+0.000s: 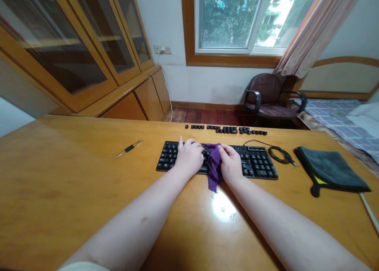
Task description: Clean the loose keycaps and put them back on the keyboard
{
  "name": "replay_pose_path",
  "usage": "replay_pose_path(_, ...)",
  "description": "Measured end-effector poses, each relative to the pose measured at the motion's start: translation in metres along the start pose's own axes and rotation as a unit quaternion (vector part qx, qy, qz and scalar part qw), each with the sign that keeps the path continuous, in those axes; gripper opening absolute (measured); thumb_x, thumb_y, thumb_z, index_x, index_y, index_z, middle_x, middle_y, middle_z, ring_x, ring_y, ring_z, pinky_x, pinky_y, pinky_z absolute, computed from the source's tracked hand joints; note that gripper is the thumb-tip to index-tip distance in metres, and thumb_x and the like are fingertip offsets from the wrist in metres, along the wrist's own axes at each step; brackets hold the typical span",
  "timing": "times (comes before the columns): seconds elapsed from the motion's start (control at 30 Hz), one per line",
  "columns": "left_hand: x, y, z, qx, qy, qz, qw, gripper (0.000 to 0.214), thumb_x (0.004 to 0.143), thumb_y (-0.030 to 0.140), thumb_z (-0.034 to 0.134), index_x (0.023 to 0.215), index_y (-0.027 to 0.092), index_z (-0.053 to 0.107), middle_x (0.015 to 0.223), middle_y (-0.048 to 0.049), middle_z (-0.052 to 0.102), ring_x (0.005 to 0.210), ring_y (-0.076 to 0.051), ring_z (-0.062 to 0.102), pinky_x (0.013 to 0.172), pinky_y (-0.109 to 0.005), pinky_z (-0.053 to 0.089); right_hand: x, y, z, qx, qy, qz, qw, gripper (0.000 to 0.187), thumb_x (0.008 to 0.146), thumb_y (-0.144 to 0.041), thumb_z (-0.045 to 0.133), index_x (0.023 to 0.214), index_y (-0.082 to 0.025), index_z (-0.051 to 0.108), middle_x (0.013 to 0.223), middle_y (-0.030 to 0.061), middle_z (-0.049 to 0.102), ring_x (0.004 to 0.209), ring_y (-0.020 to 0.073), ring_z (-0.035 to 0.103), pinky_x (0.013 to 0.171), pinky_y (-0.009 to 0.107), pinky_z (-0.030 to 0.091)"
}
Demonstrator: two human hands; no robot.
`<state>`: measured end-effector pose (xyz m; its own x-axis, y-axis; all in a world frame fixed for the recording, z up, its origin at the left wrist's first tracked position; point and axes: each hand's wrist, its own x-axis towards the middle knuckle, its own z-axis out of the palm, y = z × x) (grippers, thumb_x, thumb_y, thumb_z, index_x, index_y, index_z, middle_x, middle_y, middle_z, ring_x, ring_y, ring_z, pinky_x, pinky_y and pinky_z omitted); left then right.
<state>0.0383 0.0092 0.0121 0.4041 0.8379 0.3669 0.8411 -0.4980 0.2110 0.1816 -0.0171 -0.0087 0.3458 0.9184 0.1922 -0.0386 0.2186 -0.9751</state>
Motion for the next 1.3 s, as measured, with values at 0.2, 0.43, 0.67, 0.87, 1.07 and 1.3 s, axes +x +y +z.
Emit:
replay_pose_path(0.2,0.002,0.003,0.001,0.011,-0.046,-0.016,0.999,0.026,0.074,0.015,0.048,0.086,0.022,0.071,0.094,-0.0057,0.069,0.099,-0.024,0.054,0.109,-0.059,0.002,0.0,0.0,0.0,0.004,-0.003,0.006,1.0,0.025,0.075,-0.04,0.06,0.08,-0.017,0.066,0.078,0.0028,0.067,0.075,0.0179,0.058,0.076,0.033,0.045)
replay_pose_path(0.43,0.0,0.001,0.001,-0.016,-0.033,-0.043,0.998,0.027,0.077,0.016,0.046,0.086,0.022,0.071,0.092,-0.0054,0.069,0.096,-0.023,0.057,0.111,-0.054,0.01,0.0,-0.004,0.001,-0.006,-0.001,0.006,1.0,0.024,0.074,-0.04,0.06,0.078,-0.017,0.066,0.078,0.003,0.067,0.076,0.0184,0.059,0.075,0.032,0.045)
replay_pose_path(0.67,0.03,-0.013,-0.009,0.033,-0.051,-0.091,0.994,0.025,0.08,0.023,0.047,0.095,0.022,0.068,0.098,-0.0068,0.068,0.094,-0.024,0.059,0.09,-0.04,0.043,-0.014,-0.007,-0.004,-0.036,-0.123,-0.022,0.991,0.022,0.078,-0.034,0.054,0.061,-0.019,0.055,0.057,-0.0008,0.056,0.056,0.0139,0.05,0.056,0.027,0.041)
replay_pose_path(0.87,0.098,-0.014,0.016,0.076,-0.113,-0.002,0.991,0.023,0.077,0.028,0.057,0.097,0.024,0.066,0.104,-0.0066,0.064,0.099,-0.026,0.058,0.086,-0.038,0.044,-0.018,-0.011,-0.004,-0.097,-0.14,-0.124,0.978,0.021,0.078,-0.028,0.052,0.058,-0.02,0.053,0.058,-0.0009,0.051,0.059,0.0146,0.048,0.06,0.029,0.039)
replay_pose_path(1.07,0.135,-0.002,0.043,0.073,-0.14,0.021,0.987,0.028,0.073,0.031,0.063,0.101,0.025,0.064,0.106,-0.0063,0.061,0.1,-0.024,0.058,0.088,-0.036,0.043,-0.018,-0.011,-0.003,-0.081,-0.123,-0.114,0.983,0.02,0.078,-0.026,0.052,0.059,-0.02,0.054,0.059,-0.0006,0.053,0.059,0.0149,0.05,0.06,0.028,0.04)
replay_pose_path(1.3,0.138,0.007,0.057,0.065,-0.146,0.026,0.987,0.027,0.076,0.031,0.06,0.102,0.024,0.063,0.106,-0.0086,0.06,0.101,-0.027,0.058,0.088,-0.039,0.043,-0.017,-0.008,-0.001,-0.06,-0.103,-0.089,0.989,0.02,0.078,-0.026,0.052,0.059,-0.02,0.055,0.059,-0.0006,0.054,0.06,0.0146,0.051,0.06,0.026,0.04)
